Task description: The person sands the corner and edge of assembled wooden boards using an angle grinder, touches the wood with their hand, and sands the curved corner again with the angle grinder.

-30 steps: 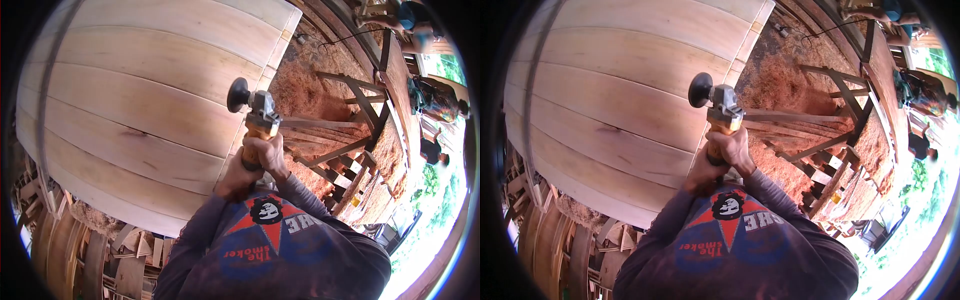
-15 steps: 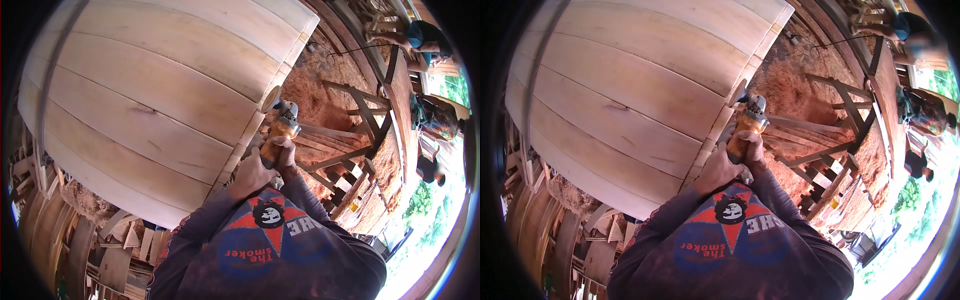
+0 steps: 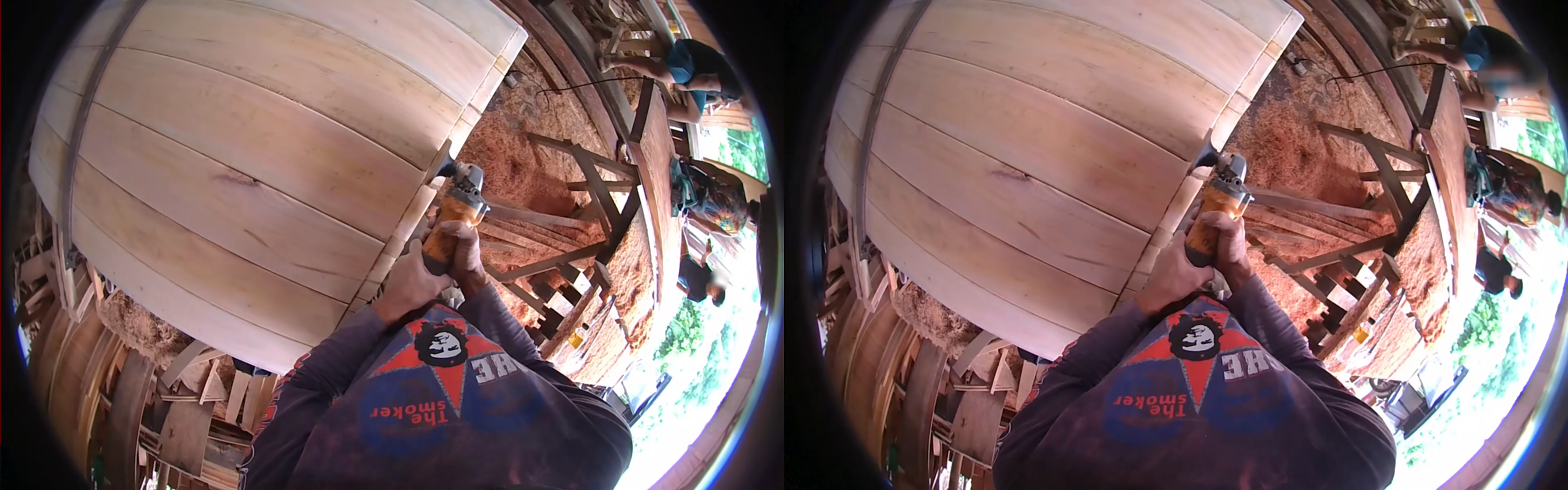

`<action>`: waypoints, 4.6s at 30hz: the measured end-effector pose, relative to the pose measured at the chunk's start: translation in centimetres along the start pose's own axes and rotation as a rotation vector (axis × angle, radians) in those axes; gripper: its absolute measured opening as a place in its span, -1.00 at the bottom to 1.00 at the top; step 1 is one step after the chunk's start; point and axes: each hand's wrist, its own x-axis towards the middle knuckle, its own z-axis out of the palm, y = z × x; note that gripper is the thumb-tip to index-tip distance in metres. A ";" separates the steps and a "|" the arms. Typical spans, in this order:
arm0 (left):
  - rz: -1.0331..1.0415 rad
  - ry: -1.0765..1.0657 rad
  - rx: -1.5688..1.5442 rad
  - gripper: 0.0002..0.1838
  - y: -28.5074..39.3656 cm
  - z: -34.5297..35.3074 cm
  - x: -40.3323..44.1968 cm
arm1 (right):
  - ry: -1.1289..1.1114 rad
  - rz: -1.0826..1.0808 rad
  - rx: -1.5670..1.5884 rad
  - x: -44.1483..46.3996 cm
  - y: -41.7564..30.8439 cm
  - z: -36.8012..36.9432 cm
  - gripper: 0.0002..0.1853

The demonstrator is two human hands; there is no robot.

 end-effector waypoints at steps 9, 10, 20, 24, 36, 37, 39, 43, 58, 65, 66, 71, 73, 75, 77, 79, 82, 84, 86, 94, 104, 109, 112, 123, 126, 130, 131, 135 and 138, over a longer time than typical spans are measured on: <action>0.017 -0.159 -0.400 -0.14 -1.1 -1.7 -0.7 | 0.121 -0.296 -0.461 -2.8 -0.6 3.0 -0.75; -0.024 -0.159 -0.204 -0.14 -0.6 -1.5 -0.7 | 0.148 -0.155 -0.173 -2.9 -0.9 2.7 -0.73; -0.022 -0.038 0.029 -0.20 -0.5 0.1 -1.8 | -0.003 -0.031 0.056 -1.7 1.6 -0.4 -0.50; -0.035 -0.033 0.087 -0.24 -0.6 0.2 -2.5 | 0.013 -0.002 0.078 -1.9 2.5 -0.8 -0.49; 0.015 0.053 0.067 -0.26 -2.8 0.8 -3.6 | 0.004 -0.001 0.104 -2.2 4.3 -0.8 -0.47; 0.020 0.050 0.065 -0.26 -2.9 0.7 -3.5 | 0.006 -0.006 0.101 -2.3 4.2 -0.5 -0.47; 0.012 0.043 0.022 -0.26 -2.8 0.4 -3.5 | 0.031 -0.035 0.015 -2.7 3.5 0.5 -0.59; -0.056 -0.104 -0.183 -0.18 -4.5 -0.2 -2.6 | 0.152 -0.105 -0.328 -3.7 2.1 3.0 -0.72; -0.046 -0.049 0.078 -0.16 -2.7 1.1 -4.8 | -0.051 0.067 0.235 -3.9 5.3 -1.7 -0.42; -0.072 -0.005 0.112 -0.16 -2.9 1.3 -4.4 | -0.070 0.066 0.256 -3.1 5.5 -1.5 -0.41; -0.074 -0.006 0.113 -0.16 -3.0 1.4 -4.4 | -0.087 0.074 0.262 -3.1 5.4 -1.3 -0.41; -0.051 0.018 0.070 -0.07 -3.8 1.2 -4.3 | -0.043 0.015 0.141 -3.2 4.9 -0.3 -0.49; -0.011 -0.017 -0.084 -0.09 -5.4 1.2 -3.8 | -0.005 -0.014 0.072 -3.5 4.6 0.4 -0.54; 0.031 -0.059 -0.237 -0.10 -6.3 0.3 -3.6 | 0.066 -0.091 -0.186 -3.9 3.9 2.3 -0.66; -0.017 -0.261 -0.641 -0.12 -6.5 -0.7 -3.5 | 0.163 -0.136 -0.422 -5.2 2.9 4.5 -0.71; -0.042 -0.268 -0.682 -0.13 -5.4 -1.4 -4.4 | 0.175 -0.248 -0.513 -5.7 2.8 6.0 -0.75; 0.026 -0.186 -0.703 -0.13 -5.7 -0.9 -5.2 | 0.135 -0.129 -0.268 -6.6 3.2 5.0 -0.75; 0.007 -0.067 -0.080 -0.18 -4.1 -0.7 -6.0 | 0.098 -0.172 -0.067 -6.2 4.7 3.0 -0.66; -0.035 -0.034 0.001 -0.20 -3.3 0.2 -6.4 | 0.042 -0.028 0.041 -5.4 5.7 0.0 -0.46; -0.035 0.038 0.068 -0.10 -4.3 1.3 -6.3 | -0.056 0.031 0.195 -4.3 7.1 -0.7 -0.45; 0.092 -0.071 -0.506 -0.12 -6.8 0.3 -5.7 | 0.132 -0.146 -0.407 -6.7 4.3 4.2 -0.72; 0.025 -0.112 -0.148 -0.07 -6.4 -0.5 -7.4 | 0.177 -0.194 -0.224 -8.0 5.9 3.7 -0.70; -0.025 -0.036 -0.003 -0.21 -6.2 1.0 -7.9 | 0.090 -0.068 0.055 -6.6 8.3 -0.6 -0.52; -0.036 -0.047 0.074 -0.01 -6.3 0.0 -8.3 | 0.041 0.022 0.145 -6.0 9.8 -0.8 -0.44; -0.041 -0.047 0.066 0.00 -6.3 -0.1 -8.4 | 0.033 0.011 0.147 -6.0 9.9 -0.5 -0.44; 0.003 -0.007 0.050 -0.03 -7.5 0.2 -8.2 | 0.024 -0.009 0.132 -6.2 9.7 0.3 -0.45; 0.051 0.025 0.031 -0.03 -7.6 0.1 -8.3 | 0.025 -0.008 0.130 -6.2 9.7 0.5 -0.45; -0.009 -0.033 -0.040 0.00 -8.1 -0.5 -7.9 | 0.073 -0.107 -0.045 -6.3 9.4 1.3 -0.58; 0.052 -0.065 -0.146 0.02 -9.7 -0.1 -7.1 | 0.146 -0.156 -0.269 -6.9 8.4 3.1 -0.66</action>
